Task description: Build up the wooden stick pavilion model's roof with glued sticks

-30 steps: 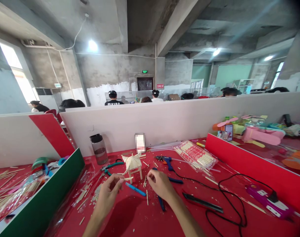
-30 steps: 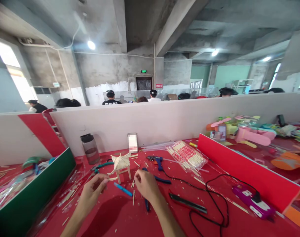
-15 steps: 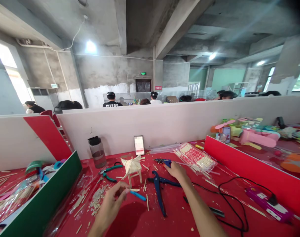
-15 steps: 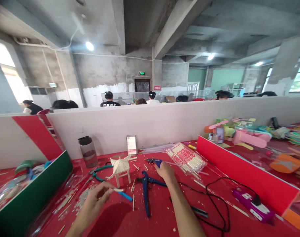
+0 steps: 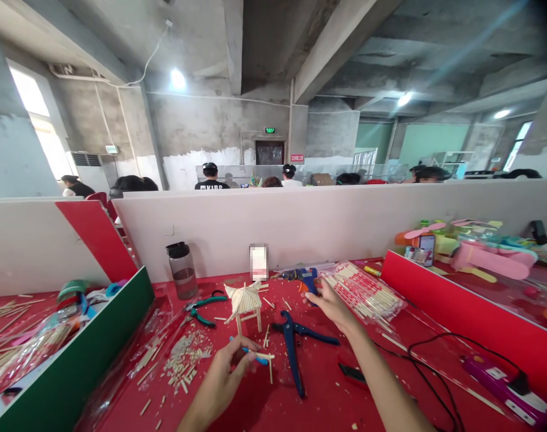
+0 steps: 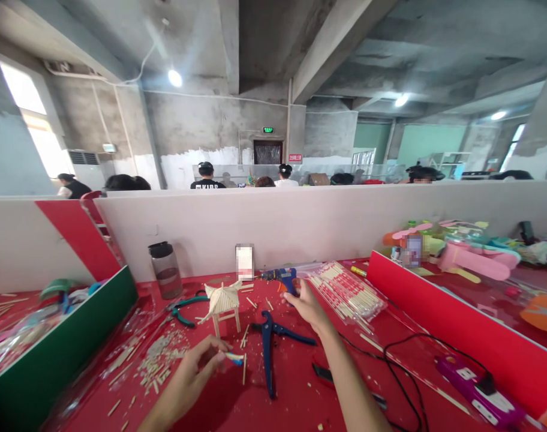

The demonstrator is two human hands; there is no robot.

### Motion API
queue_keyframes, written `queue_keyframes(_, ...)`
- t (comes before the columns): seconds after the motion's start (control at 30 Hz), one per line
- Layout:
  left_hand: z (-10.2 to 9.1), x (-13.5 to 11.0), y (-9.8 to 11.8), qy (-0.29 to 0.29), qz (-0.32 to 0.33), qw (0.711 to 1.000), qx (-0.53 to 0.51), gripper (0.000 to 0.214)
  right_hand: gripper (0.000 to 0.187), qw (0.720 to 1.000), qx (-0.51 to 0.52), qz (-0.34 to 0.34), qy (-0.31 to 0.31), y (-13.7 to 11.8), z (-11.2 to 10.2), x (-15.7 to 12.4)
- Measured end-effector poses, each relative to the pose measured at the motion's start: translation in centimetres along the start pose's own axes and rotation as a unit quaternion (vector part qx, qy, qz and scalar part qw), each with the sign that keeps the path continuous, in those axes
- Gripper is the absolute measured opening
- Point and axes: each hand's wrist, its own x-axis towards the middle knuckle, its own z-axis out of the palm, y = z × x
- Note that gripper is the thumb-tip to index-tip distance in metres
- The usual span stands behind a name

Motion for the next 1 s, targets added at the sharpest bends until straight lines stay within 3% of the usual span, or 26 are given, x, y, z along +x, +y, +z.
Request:
queue_keyframes(0.1, 0.4, -0.2, -0.1, -0.001, 0.004, 1.0, 0.008, 0.034, 0.04, 0.996, 0.073, -0.051, -0.023, -1.1, 1.3, -1.6)
queue_keyframes(0.27, 0.5, -0.1, -0.5, -0.014, 0.038, 0.995, 0.094, 0.027, 0.045, 0.982, 0.146, -0.081, -0.093, -2.2, 2.9, -3.4)
queue_keyframes(0.5, 0.3, 0.6, -1.1, 0.012, 0.065, 0.987, 0.145, 0.027, 0.043, 0.972, 0.17, -0.075, -0.141, -2.3, 2.8, -4.1)
queue_keyframes(0.67, 0.1, 1.1, -1.5, 0.032, 0.08, 0.983, 0.165, 0.025, 0.05, 0.972, 0.198, -0.024, -0.125, -1.9, 3.0, -4.4)
queue_keyframes(0.77, -0.1, 1.2, -1.7, 0.035, 0.077, 0.981, 0.175, 0.026, 0.054, 0.973, 0.197, -0.026, -0.114, -1.9, 3.5, -4.5)
queue_keyframes(1.0, 0.1, 1.7, -2.0, 0.041, 0.108, 0.967, 0.228, 0.027, 0.062, 0.995, 0.06, -0.059, -0.049, -1.6, 5.0, -4.6)
